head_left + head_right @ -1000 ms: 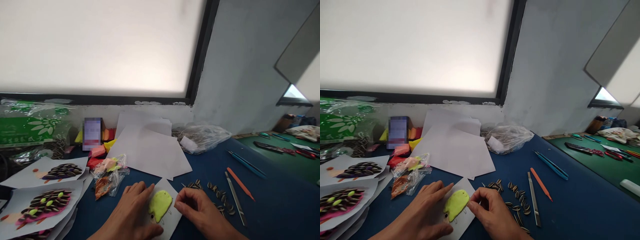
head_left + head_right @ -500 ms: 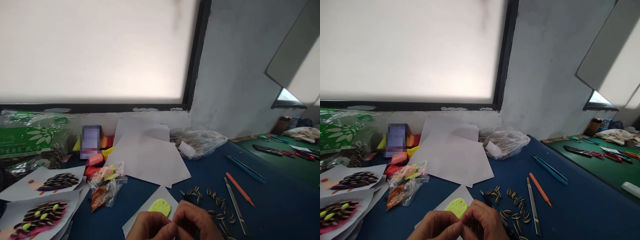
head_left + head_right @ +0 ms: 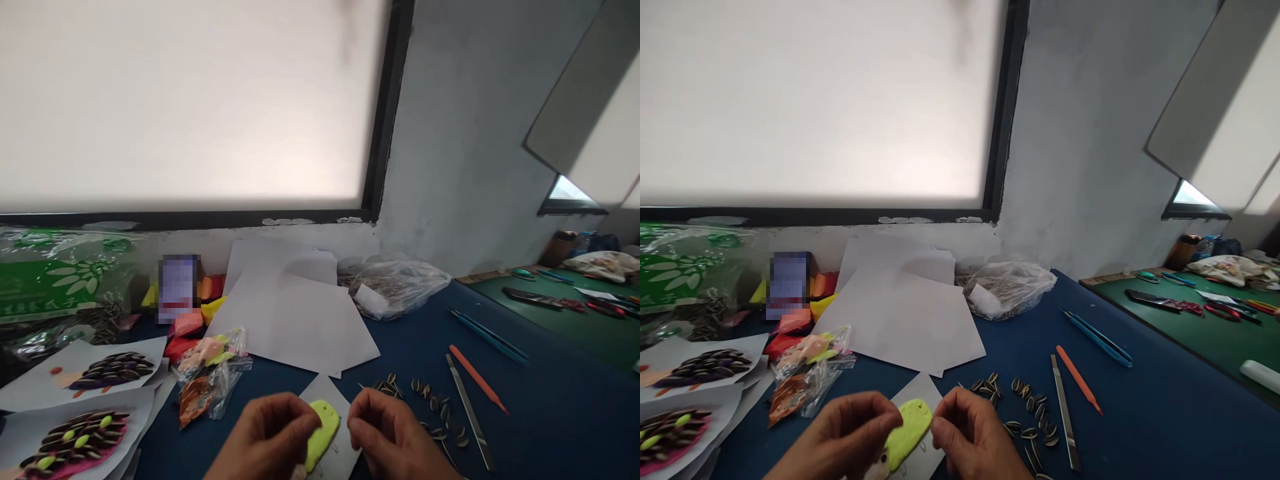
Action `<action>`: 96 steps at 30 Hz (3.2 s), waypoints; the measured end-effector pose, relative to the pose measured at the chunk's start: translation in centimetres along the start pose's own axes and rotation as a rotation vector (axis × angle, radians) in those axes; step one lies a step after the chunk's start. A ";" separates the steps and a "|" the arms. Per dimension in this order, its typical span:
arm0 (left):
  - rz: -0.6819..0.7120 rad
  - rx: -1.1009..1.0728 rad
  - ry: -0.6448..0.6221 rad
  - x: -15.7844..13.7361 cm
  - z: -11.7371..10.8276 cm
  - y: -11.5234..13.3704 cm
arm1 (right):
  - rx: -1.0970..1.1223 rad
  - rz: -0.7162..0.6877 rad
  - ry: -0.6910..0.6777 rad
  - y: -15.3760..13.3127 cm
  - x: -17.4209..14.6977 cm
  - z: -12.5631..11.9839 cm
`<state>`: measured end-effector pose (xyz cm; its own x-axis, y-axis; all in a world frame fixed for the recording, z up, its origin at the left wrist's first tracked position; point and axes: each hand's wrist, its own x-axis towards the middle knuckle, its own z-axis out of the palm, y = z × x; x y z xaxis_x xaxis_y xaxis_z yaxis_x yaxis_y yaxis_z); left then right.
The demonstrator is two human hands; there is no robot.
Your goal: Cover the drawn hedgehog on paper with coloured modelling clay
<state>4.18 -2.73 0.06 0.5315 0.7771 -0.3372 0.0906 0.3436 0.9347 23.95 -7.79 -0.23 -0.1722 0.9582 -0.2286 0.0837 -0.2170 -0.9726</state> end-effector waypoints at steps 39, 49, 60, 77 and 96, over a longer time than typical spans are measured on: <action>0.128 0.482 0.177 3.2 -1.8 -0.4 | -0.907 -0.231 0.079 -1.0 4.3 0.5; 0.130 0.471 0.174 3.2 -1.9 -0.7 | -0.793 -0.233 0.082 -1.5 4.1 0.1; 0.130 0.484 0.161 3.2 -2.0 -0.5 | -0.881 -0.212 0.081 -1.2 4.1 0.6; 0.141 0.448 0.153 3.4 -2.1 -0.9 | -0.825 -0.236 0.079 -1.2 4.2 0.3; 0.127 0.489 0.169 3.4 -2.1 -0.7 | -0.789 -0.204 0.091 -1.0 4.4 -0.1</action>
<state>4.15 0.80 -2.01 0.4245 0.8845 -0.1935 0.4377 -0.0134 0.8990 23.17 -3.39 -0.21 -0.1808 0.9834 -0.0133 0.7315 0.1254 -0.6702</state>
